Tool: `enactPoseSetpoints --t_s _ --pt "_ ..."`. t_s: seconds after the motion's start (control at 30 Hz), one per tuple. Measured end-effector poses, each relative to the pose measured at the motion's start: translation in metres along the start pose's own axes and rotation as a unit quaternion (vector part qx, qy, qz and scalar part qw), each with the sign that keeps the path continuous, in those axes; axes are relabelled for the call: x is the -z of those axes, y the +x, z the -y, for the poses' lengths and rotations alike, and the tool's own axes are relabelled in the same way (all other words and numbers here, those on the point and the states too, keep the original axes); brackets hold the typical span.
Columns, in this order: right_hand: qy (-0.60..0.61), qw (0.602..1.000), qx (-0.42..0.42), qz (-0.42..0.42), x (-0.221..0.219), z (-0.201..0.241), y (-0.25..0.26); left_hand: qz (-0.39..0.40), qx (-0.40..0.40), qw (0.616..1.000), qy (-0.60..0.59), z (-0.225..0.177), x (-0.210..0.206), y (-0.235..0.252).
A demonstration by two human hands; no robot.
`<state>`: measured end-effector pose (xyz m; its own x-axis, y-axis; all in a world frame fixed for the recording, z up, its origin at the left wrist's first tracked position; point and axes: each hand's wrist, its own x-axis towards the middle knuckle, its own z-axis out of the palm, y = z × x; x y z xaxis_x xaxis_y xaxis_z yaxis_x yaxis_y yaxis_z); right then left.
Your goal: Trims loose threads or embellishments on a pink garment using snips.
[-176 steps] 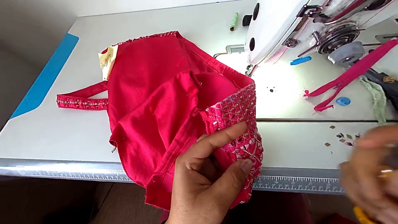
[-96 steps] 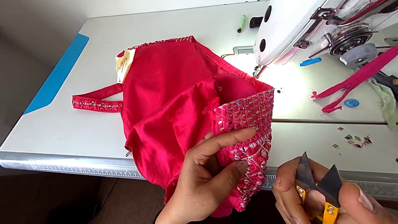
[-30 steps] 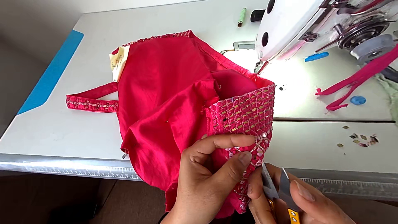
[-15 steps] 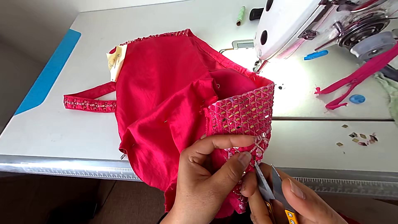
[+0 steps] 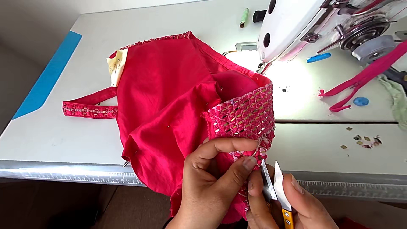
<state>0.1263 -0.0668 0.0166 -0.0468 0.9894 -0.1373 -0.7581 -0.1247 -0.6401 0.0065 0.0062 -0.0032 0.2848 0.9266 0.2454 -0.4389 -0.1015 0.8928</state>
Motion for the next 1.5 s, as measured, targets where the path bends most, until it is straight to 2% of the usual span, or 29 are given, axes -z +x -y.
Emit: enactPoseSetpoints --t_s 0.17,0.3,0.4,0.47,0.63,0.8,0.87,0.93,1.03,1.1,1.2,1.3,1.5 --pt "0.043 0.999 -0.01 -0.003 -0.003 -0.002 0.001 0.0 0.004 1.0 -0.012 0.001 -0.001 0.0" --pt "0.065 0.997 0.035 -0.012 -0.005 -0.005 0.003 -0.005 -0.015 1.0 0.01 0.002 -0.003 -0.001" --pt "0.089 0.993 0.06 -0.039 0.004 0.02 0.012 0.013 -0.021 0.999 0.025 0.005 -0.005 -0.011" --pt "0.1 0.994 0.043 -0.018 0.012 0.036 0.012 0.009 -0.008 1.0 0.014 0.005 -0.007 -0.017" --pt "-0.025 0.995 0.091 -0.005 0.011 0.042 -0.005 -0.004 0.025 0.999 -0.022 0.001 -0.004 -0.008" --pt "-0.103 0.991 0.08 0.031 0.015 0.031 -0.007 -0.019 0.033 0.998 -0.048 0.001 -0.008 -0.006" --pt "-0.185 0.976 0.117 0.022 0.017 0.024 -0.006 -0.03 0.038 0.998 -0.048 0.0 -0.01 -0.006" --pt "-0.296 0.94 0.169 -0.005 0.017 0.02 -0.006 -0.036 0.04 0.997 -0.048 0.0 -0.011 -0.006" --pt "-0.469 0.843 0.256 -0.064 0.013 0.017 -0.002 -0.044 0.041 0.997 -0.051 0.0 -0.012 -0.007" --pt "-0.54 0.779 0.304 -0.096 0.015 0.014 0.002 -0.041 0.034 0.997 -0.048 0.001 -0.012 -0.007" --pt "-0.585 0.725 0.34 -0.123 0.019 0.012 0.006 -0.035 0.018 0.998 -0.042 0.003 -0.012 -0.008" --pt "-0.604 0.709 0.341 -0.129 0.017 0.013 0.006 -0.028 -0.003 0.999 -0.023 0.005 -0.012 -0.008" --pt "-0.562 0.765 0.29 -0.118 0.018 0.025 0.008 -0.023 -0.035 0.998 0.047 0.008 -0.013 -0.008"
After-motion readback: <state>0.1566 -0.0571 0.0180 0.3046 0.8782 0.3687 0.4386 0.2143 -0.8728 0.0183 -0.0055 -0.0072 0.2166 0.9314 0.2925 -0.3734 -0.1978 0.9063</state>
